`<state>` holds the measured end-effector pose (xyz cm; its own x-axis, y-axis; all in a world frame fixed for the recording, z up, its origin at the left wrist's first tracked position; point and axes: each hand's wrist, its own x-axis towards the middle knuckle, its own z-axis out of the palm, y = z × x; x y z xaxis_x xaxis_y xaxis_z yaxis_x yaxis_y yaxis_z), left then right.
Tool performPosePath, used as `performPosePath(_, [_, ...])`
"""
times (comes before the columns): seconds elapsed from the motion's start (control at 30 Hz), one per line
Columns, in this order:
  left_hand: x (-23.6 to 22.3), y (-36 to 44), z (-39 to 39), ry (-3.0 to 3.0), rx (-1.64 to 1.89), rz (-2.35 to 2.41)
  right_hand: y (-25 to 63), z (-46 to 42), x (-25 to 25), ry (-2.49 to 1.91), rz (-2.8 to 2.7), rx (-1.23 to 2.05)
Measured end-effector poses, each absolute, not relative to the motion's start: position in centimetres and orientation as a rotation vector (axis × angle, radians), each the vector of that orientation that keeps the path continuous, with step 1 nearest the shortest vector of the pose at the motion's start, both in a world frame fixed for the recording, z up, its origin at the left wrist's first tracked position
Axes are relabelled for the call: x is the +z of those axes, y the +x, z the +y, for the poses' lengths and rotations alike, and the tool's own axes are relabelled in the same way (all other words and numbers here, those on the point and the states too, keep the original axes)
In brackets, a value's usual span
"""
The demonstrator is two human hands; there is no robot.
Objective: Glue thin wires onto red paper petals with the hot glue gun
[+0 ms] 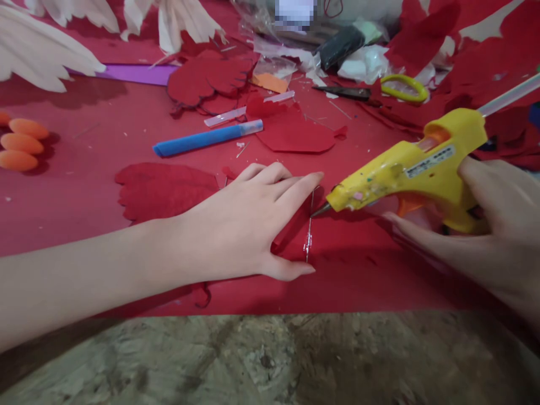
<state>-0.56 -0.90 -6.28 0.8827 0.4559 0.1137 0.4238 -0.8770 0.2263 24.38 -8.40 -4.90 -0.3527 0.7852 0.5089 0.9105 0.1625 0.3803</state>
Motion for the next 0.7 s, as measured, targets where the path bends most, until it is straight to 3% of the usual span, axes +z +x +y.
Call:
performPosePath(0.27, [-6.3, -0.47, -0.81, 2.847, 0.232, 0.676, 24.08, -8.12, -4.87, -1.683, -2.189, -0.981])
performPosePath(0.43, [-6.29, -0.49, -0.82, 2.857, 0.234, 0.664, 23.97, -8.33, -4.48, -1.753, -2.262, -0.818])
performPosePath(0.7, [-6.25, -0.47, -0.95, 2.854, 0.221, 0.69, 24.02, -8.24, -4.86, -1.71, -2.213, -0.939])
